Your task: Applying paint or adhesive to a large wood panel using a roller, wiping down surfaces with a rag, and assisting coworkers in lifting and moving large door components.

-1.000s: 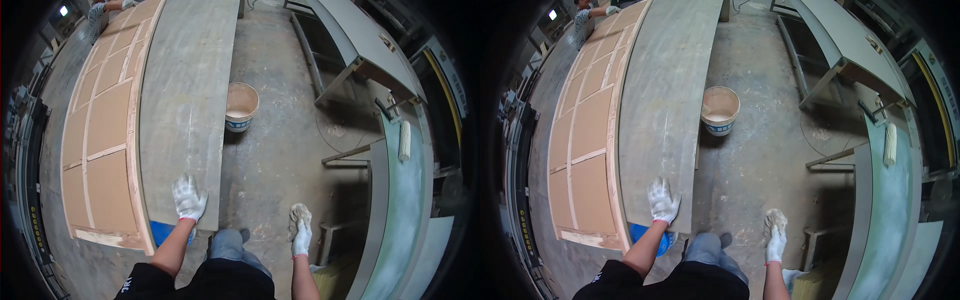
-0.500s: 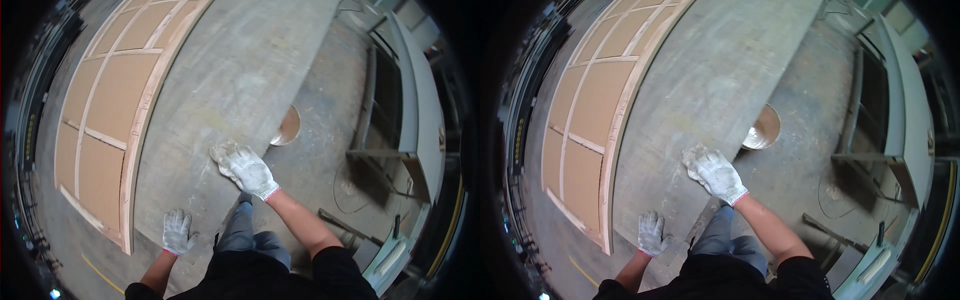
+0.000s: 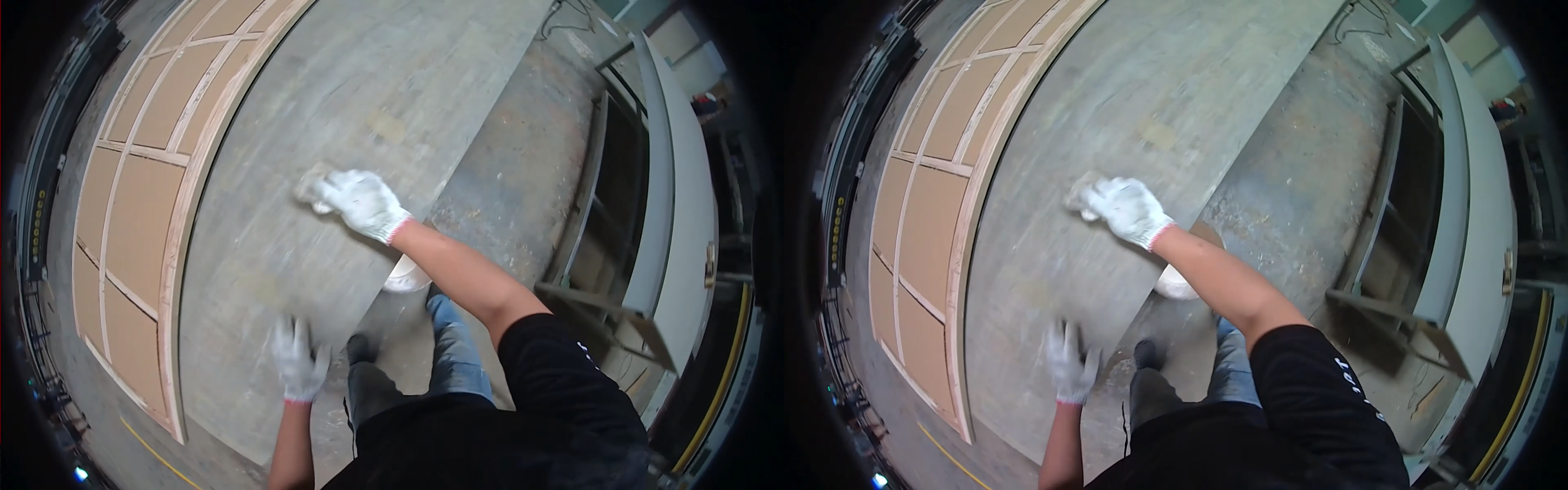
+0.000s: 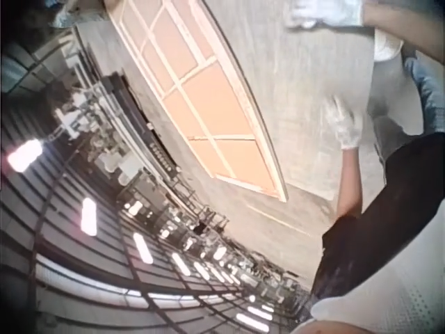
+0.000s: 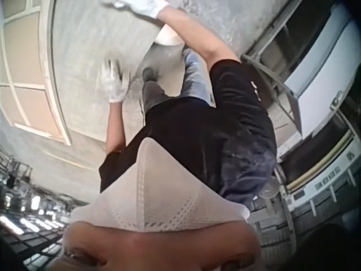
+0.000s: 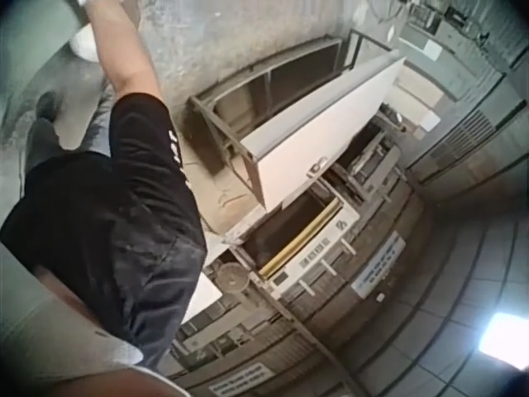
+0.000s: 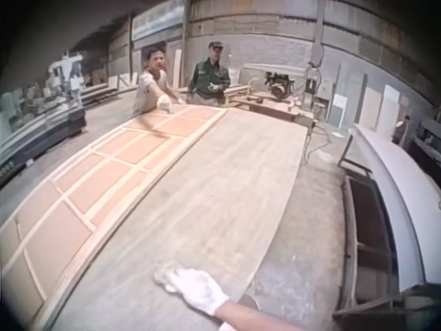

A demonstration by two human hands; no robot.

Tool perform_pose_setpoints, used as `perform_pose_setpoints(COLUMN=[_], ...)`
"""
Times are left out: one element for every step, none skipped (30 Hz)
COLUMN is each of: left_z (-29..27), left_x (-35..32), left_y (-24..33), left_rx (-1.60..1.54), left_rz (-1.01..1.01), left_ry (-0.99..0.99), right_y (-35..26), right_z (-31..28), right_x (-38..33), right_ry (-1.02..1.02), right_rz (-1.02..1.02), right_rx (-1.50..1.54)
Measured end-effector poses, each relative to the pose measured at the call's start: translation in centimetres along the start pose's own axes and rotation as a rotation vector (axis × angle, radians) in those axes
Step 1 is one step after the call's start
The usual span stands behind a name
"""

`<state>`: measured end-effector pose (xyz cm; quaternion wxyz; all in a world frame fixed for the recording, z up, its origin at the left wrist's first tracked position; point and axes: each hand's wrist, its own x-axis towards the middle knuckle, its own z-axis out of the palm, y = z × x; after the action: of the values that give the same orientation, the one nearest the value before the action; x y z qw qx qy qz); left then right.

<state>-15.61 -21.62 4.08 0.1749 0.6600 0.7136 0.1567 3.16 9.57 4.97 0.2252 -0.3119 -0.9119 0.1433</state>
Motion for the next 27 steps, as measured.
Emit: perform_pose_setpoints(left_z=[2.3,3.7,5.0,5.5,5.5,6.1,6.2,6.0,5.9,5.8,5.7,5.7,5.6,5.7,6.2,6.9,7.5,7.3,6.9,6.6,6.6,6.5,7.2,8.3,7.1,5.9,5.8], left_x=[3.8,6.7,9.4,10.9,11.4,12.7,13.0,12.7,12.3,11.9,11.8,11.8,11.5,11.3,11.4,11.5,11.4,10.6,10.1,10.2,10.9,11.2,12.9,14.5,13.8,12.6,12.0], left_y=[2.6,5.1,7.4,9.6,9.9,10.4,10.5,10.7,10.6,10.4,10.2,10.3,10.1,9.9,9.8,9.4,9.2,8.8,8.8,8.9,9.2,9.7,10.4,10.5,10.2,10.7,11.0], left_rx=[-0.003,0.008,0.176,0.343,0.330,0.318,0.332,0.348,0.357,0.359,0.367,0.373,0.375,0.367,0.358,0.335,0.319,0.328,0.319,0.313,0.304,0.318,0.297,0.244,0.299,0.347,0.342], left_rz=[-0.004,-0.031,-0.176,-0.294,-0.333,-0.339,-0.360,-0.384,-0.403,-0.408,-0.414,-0.420,-0.431,-0.433,-0.423,-0.371,-0.334,-0.352,-0.364,-0.381,-0.372,-0.383,-0.348,-0.301,-0.354,-0.405,-0.392], left_ry=[0.033,0.037,0.082,0.097,0.050,0.062,0.018,-0.030,-0.032,-0.037,-0.032,-0.025,-0.049,-0.071,-0.064,-0.021,0.022,0.027,0.027,0.038,0.049,0.020,0.000,0.010,-0.013,-0.035,-0.037], right_y=[3.3,5.8,10.6,17.7,24.0,30.0,33.4,35.5,35.2,34.2,29.7,25.5,20.3,15.8,13.4,12.8,12.7,15.0,19.8,25.7,31.3,35.3,47.8,55.0,53.0,47.7,42.3], right_z=[-0.1,-1.0,-3.9,-8.1,-12.4,-16.6,-18.9,-20.7,-21.6,-19.6,-16.5,-13.0,-10.6,-7.9,-4.7,-1.5,0.7,0.2,-2.2,-7.0,-11.8,-16.5,-22.2,-28.6,-26.0,-24.4,-24.3], right_x=[0.1,0.8,0.6,-1.4,-4.0,-7.5,-9.6,-11.4,-11.0,-9.6,-5.5,-3.2,0.1,2.4,4.3,6.0,7.0,8.7,10.6,10.1,8.9,6.2,0.0,-6.7,-6.2,-5.0,-3.6], right_ry=[-0.068,-0.137,-0.179,-0.217,0.118,0.307,0.297,0.500,0.702,0.625,0.553,0.324,0.178,0.126,0.061,-0.003,-0.071,-0.167,-0.264,-0.137,-0.049,0.177,0.139,0.335,0.317,0.302,0.305], right_rz=[-0.086,-0.170,0.074,0.263,0.299,0.507,0.505,0.844,1.180,0.830,0.472,0.304,0.152,0.004,-0.038,-0.157,-0.285,-0.123,0.045,0.075,0.539,0.792,0.572,1.019,1.030,0.838,0.638], right_rx=[-0.068,-0.126,-0.114,-0.323,-0.149,0.010,0.015,-0.001,-0.011,0.051,0.115,-0.305,-0.105,0.057,0.263,0.245,0.240,0.155,0.059,-0.035,0.040,0.333,-0.362,0.070,0.110,-0.091,-0.327])
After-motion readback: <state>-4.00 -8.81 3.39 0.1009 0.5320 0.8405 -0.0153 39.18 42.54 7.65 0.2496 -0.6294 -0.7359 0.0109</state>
